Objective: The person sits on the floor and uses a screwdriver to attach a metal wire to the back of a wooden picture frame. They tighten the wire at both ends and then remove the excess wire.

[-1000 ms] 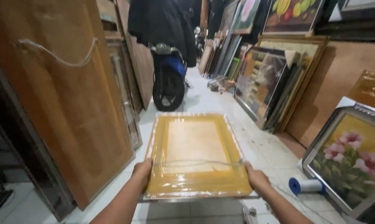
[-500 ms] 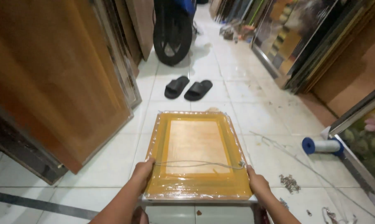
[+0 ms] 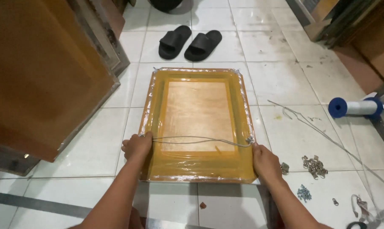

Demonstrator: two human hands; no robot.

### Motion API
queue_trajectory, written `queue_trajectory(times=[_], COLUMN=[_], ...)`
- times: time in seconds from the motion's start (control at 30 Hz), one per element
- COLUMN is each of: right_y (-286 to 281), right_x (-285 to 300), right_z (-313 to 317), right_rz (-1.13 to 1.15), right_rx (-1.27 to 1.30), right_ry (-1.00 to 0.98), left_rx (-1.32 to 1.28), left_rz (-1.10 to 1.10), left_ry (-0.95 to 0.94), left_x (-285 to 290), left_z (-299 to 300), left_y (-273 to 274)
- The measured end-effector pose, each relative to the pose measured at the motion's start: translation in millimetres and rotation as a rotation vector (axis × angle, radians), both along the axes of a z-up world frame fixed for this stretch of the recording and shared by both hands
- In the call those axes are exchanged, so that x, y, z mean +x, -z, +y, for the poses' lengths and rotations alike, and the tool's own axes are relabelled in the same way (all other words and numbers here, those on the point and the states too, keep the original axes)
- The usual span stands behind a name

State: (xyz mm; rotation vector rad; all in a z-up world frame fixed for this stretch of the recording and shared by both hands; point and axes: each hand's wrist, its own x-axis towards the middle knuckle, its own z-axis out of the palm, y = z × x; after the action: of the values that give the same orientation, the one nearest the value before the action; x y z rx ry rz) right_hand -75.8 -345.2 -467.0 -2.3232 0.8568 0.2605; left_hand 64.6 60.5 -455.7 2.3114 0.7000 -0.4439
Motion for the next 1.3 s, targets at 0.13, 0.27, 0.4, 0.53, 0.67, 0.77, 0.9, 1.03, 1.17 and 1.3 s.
queue_trajectory(times=[0.13, 0.27, 0.4, 0.53, 0.67, 0.77, 0.9, 1.03, 1.17, 1.3], right_y=[-14, -12, -11, -8, -1, 11, -2, -22, -26, -49], right_x=[-2, -3, -8, -21, -34, -44, -70, -96, -108, -123], right_z=[13, 13, 15, 21, 21, 20, 32, 45, 34, 16], right_rz=[-0.008, -0.035, -0.105, -0.155, -0.223, -0.247, -0.291, -0.282, -0.246, -0.213], right_rx=[-0.077, -0.103, -0.093, -0.161, -0.157, -0.141, -0.043, -0.014, -0.029, -0.234], right_ry=[-0.031, -0.062, -0.058, -0.078, -0.084, -0.089, -0.109, -0.168, -0.244, -0.186], left_rx=[-0.001, 0.012, -0.018, -0.011, -0.03, 0.001, 0.108, 0.232, 0.189, 0.136], left_rz=[0.009, -0.011, -0.05, -0.083, -0.141, -0.154, -0.082, 0.032, 0.005, -0.045], left_ry=[0.016, 0.035, 0.016, 0.044, 0.116, 0.194, 0.393, 0.576, 0.583, 0.636], left_x=[-3, -11, -21, -33, -43, -61, -106, -130, -118, -129], left_z=[-3, -5, -4, 0, 7, 7, 6, 20, 28, 20], left_y=[0, -7, -6, 11, 26, 25, -1, -6, 24, 7])
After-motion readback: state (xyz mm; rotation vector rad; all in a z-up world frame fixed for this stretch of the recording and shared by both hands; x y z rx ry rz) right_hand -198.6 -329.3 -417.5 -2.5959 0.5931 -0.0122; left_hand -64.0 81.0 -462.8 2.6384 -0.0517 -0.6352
